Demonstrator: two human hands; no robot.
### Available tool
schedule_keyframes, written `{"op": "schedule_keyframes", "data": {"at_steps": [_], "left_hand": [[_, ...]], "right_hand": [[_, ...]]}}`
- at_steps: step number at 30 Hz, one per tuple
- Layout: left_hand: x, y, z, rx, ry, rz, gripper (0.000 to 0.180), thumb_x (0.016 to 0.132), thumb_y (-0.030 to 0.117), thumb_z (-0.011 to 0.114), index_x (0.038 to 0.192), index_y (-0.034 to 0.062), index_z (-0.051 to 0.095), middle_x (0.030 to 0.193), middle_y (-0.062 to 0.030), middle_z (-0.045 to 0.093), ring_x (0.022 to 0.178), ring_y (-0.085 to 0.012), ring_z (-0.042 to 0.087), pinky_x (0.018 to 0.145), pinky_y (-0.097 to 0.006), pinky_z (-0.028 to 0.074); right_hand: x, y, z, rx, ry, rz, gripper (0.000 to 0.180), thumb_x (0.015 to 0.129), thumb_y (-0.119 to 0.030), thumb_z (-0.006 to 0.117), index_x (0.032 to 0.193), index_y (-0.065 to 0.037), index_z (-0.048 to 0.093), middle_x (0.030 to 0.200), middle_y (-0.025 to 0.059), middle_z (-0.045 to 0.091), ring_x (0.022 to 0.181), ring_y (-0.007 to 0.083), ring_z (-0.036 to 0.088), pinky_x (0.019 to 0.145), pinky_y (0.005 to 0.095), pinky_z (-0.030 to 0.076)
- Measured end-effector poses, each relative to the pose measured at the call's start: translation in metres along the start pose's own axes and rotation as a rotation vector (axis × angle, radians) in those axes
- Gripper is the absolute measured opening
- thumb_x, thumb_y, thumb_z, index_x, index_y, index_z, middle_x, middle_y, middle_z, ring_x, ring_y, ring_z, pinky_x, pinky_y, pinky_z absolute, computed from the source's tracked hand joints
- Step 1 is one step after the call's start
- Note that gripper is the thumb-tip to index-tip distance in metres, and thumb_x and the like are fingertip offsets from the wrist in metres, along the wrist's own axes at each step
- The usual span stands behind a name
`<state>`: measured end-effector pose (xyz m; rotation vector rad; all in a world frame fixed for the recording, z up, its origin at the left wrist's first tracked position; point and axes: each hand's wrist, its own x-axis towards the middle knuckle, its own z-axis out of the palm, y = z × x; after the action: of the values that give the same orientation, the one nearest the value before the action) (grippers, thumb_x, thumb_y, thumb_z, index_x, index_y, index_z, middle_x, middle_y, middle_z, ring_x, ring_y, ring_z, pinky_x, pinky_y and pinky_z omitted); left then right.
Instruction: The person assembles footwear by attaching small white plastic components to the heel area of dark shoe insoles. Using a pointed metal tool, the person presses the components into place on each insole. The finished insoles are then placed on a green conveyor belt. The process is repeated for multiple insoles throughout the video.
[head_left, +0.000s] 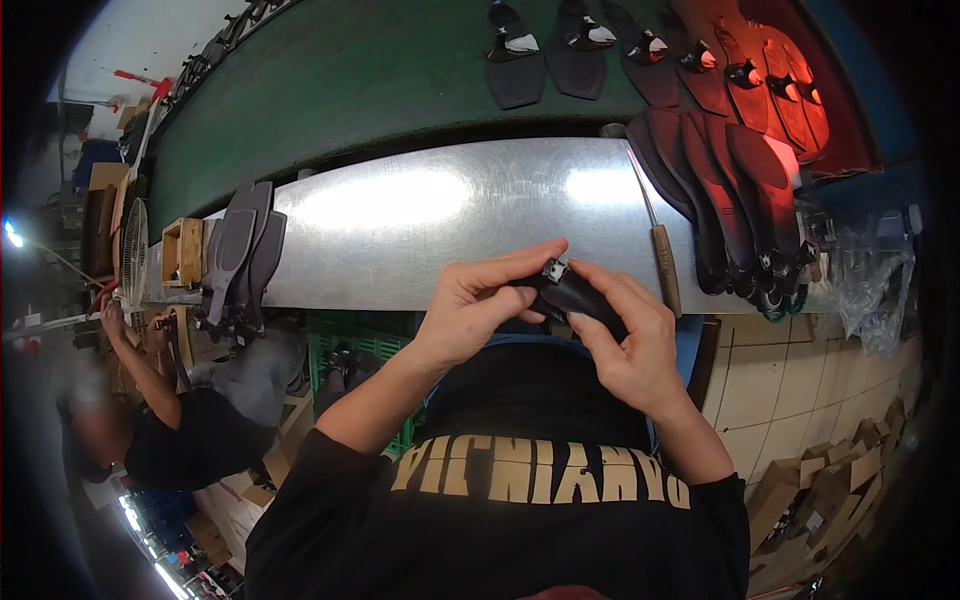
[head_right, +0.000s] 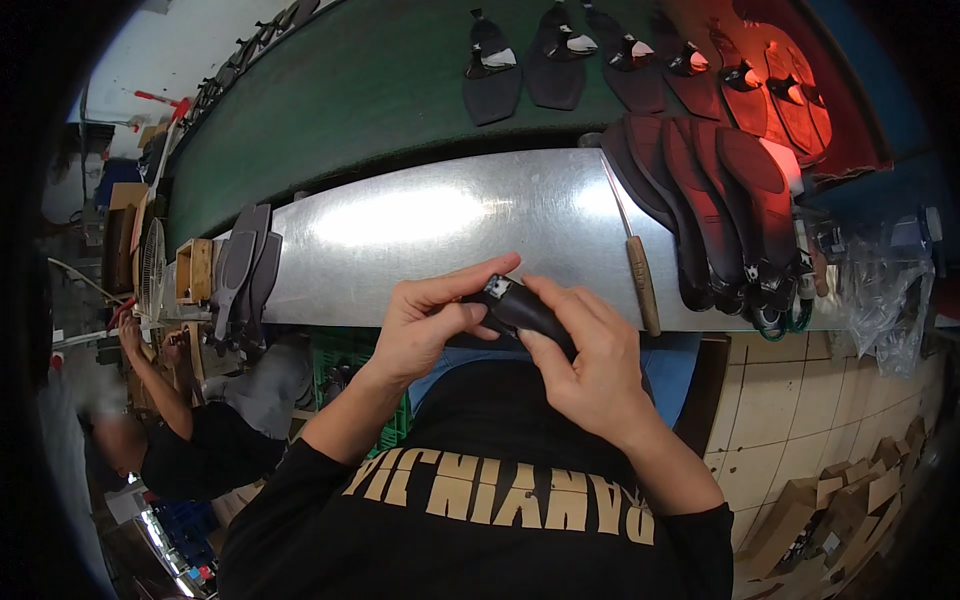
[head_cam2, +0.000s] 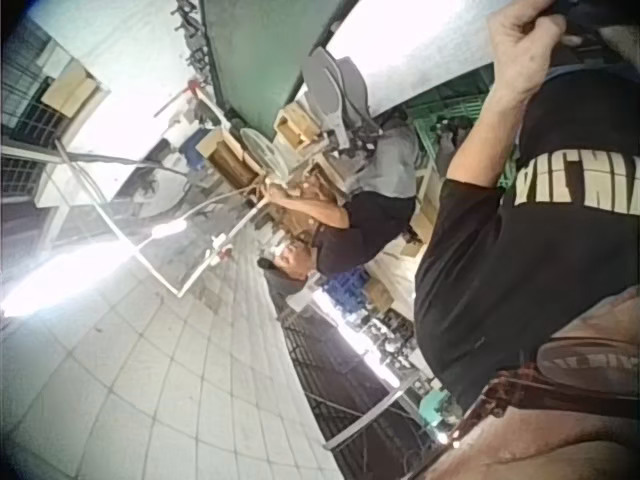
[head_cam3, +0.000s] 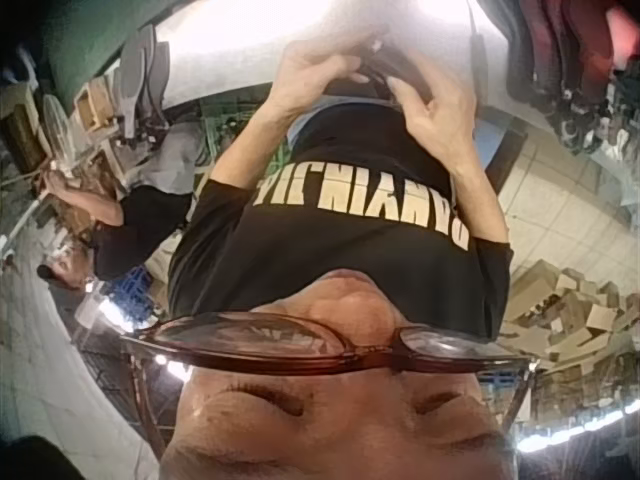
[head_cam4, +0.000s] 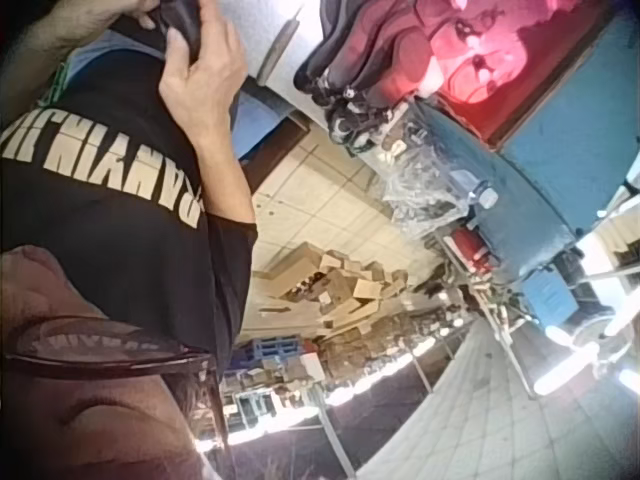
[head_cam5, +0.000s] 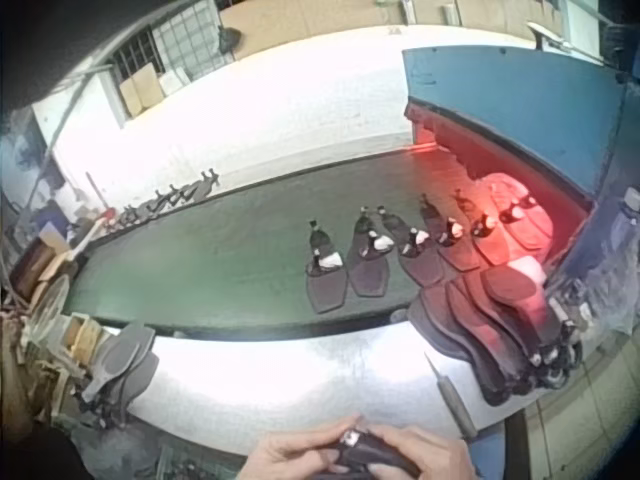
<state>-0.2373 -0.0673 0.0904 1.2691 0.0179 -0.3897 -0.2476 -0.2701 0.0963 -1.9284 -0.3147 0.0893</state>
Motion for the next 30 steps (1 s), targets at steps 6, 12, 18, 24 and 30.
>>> {"op": "schedule_keyframes", "data": {"at_steps": [6,12,18,24,30], "left_hand": [[0.003,-0.002,-0.003,0.017,-0.029,-0.069,0.045,0.085,-0.009,0.043,0.126,0.0034,0.059,0.133,-0.0173,0.055,0.108,-0.022,0.063,0.077,-0.027,0.061],[0.002,-0.001,0.001,0.017,-0.012,-0.077,0.044,0.085,-0.008,0.044,0.125,0.0019,0.059,0.132,-0.0163,0.056,0.106,-0.0201,0.064,0.077,-0.027,0.06],[0.002,0.001,0.008,0.015,-0.001,-0.176,0.044,0.083,-0.009,0.047,0.124,0.002,0.06,0.127,-0.0132,0.06,0.102,-0.0161,0.065,0.077,-0.025,0.059],[0.009,-0.004,0.003,0.045,0.003,-0.196,0.036,0.078,-0.003,0.054,0.113,-0.0015,0.063,0.113,-0.0095,0.066,0.086,-0.0087,0.064,0.064,-0.018,0.052],[0.012,0.0,0.001,0.112,-0.023,-0.213,0.037,0.075,-0.002,0.055,0.112,-0.002,0.062,0.108,-0.0092,0.067,0.083,-0.0082,0.064,0.063,-0.019,0.051]], "right_hand": [[0.0,0.007,0.006,0.062,0.038,-0.017,0.021,0.077,-0.001,0.067,0.098,-0.004,0.068,0.088,0.012,0.064,0.078,0.0274,0.064,0.068,0.0328,0.049],[0.003,0.005,0.004,-0.126,0.057,-0.16,0.019,0.073,-0.002,0.069,0.092,-0.007,0.07,0.082,0.0091,0.06,0.071,0.0261,0.061,0.062,0.0345,0.048],[0.007,0.001,-0.003,-0.257,0.012,-0.29,0.019,0.072,-0.003,0.069,0.091,-0.008,0.07,0.085,0.0089,0.059,0.075,0.0268,0.06,0.065,0.0364,0.047],[0.011,0.006,-0.011,-0.083,-0.174,-0.141,0.022,0.072,-0.004,0.069,0.094,-0.009,0.07,0.086,0.009,0.059,0.078,0.0267,0.06,0.067,0.0359,0.047],[0.008,0.012,-0.006,-0.01,-0.188,-0.137,0.026,0.069,-0.009,0.075,0.094,-0.009,0.067,0.083,0.0073,0.056,0.073,0.0239,0.061,0.064,0.0337,0.046]]}}
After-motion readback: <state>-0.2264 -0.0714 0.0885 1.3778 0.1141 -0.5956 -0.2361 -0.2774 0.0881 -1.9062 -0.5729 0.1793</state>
